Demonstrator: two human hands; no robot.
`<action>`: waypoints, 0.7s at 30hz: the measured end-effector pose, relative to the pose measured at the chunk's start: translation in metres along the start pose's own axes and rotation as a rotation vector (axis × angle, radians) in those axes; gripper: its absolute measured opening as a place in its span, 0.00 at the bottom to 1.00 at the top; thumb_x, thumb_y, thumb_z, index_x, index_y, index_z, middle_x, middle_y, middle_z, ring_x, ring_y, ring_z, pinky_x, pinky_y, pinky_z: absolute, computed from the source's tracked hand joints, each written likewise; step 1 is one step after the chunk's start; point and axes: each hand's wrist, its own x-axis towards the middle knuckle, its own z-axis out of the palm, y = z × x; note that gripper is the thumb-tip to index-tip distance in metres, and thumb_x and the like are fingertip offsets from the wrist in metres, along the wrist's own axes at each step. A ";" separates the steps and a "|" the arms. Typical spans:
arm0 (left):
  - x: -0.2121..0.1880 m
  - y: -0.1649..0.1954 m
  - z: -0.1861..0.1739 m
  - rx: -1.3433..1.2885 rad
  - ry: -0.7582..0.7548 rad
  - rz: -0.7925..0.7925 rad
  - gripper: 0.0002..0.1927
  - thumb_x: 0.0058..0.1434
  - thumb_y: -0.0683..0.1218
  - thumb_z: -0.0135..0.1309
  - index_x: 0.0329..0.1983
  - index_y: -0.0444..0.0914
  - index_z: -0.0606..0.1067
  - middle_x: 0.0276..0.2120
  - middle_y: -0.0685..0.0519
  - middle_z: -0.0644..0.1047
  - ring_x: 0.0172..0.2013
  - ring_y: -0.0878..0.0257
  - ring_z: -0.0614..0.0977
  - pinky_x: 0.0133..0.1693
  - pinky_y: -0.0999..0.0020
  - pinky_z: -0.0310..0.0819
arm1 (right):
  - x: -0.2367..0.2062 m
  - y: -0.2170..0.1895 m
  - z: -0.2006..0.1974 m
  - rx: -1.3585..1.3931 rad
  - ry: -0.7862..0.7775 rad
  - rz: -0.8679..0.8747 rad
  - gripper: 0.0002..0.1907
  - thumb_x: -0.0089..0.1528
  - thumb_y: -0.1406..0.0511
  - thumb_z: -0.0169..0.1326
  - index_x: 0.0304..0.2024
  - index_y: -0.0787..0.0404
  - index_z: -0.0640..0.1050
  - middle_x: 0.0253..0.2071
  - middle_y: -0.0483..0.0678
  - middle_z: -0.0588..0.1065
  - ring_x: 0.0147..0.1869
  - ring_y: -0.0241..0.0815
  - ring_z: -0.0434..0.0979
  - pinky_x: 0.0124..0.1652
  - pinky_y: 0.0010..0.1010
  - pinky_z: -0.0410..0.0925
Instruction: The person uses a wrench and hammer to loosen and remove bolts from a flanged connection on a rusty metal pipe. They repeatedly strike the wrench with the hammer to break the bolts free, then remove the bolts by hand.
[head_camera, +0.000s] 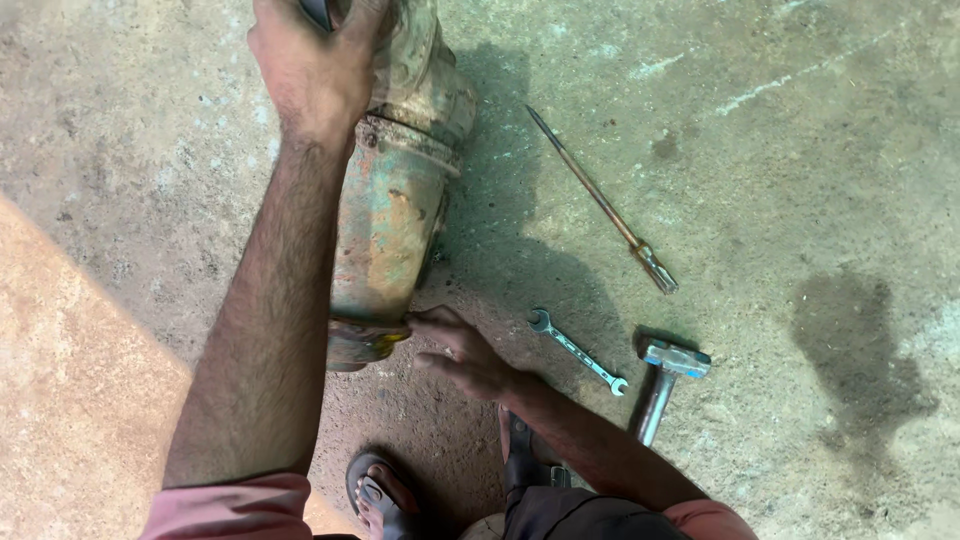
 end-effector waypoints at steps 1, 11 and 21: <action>-0.003 0.004 0.002 -0.038 -0.054 -0.046 0.32 0.62 0.57 0.72 0.54 0.33 0.70 0.45 0.44 0.82 0.44 0.57 0.86 0.46 0.60 0.82 | 0.001 -0.003 0.006 -0.017 -0.066 0.032 0.49 0.67 0.36 0.45 0.69 0.71 0.66 0.65 0.60 0.66 0.72 0.54 0.66 0.71 0.50 0.63; -0.055 0.041 0.014 -0.251 -0.393 0.157 0.29 0.63 0.53 0.69 0.62 0.40 0.71 0.50 0.51 0.83 0.49 0.61 0.88 0.50 0.61 0.81 | 0.041 -0.032 0.036 -0.046 -0.301 -0.065 0.49 0.62 0.37 0.49 0.72 0.64 0.63 0.76 0.65 0.55 0.81 0.60 0.48 0.73 0.56 0.50; -0.089 0.039 0.007 -0.319 -0.398 0.138 0.36 0.64 0.51 0.67 0.70 0.35 0.66 0.54 0.46 0.80 0.49 0.61 0.86 0.52 0.64 0.82 | -0.040 0.020 0.000 -0.099 0.010 0.202 0.26 0.67 0.57 0.55 0.63 0.65 0.71 0.58 0.59 0.75 0.49 0.47 0.84 0.46 0.34 0.81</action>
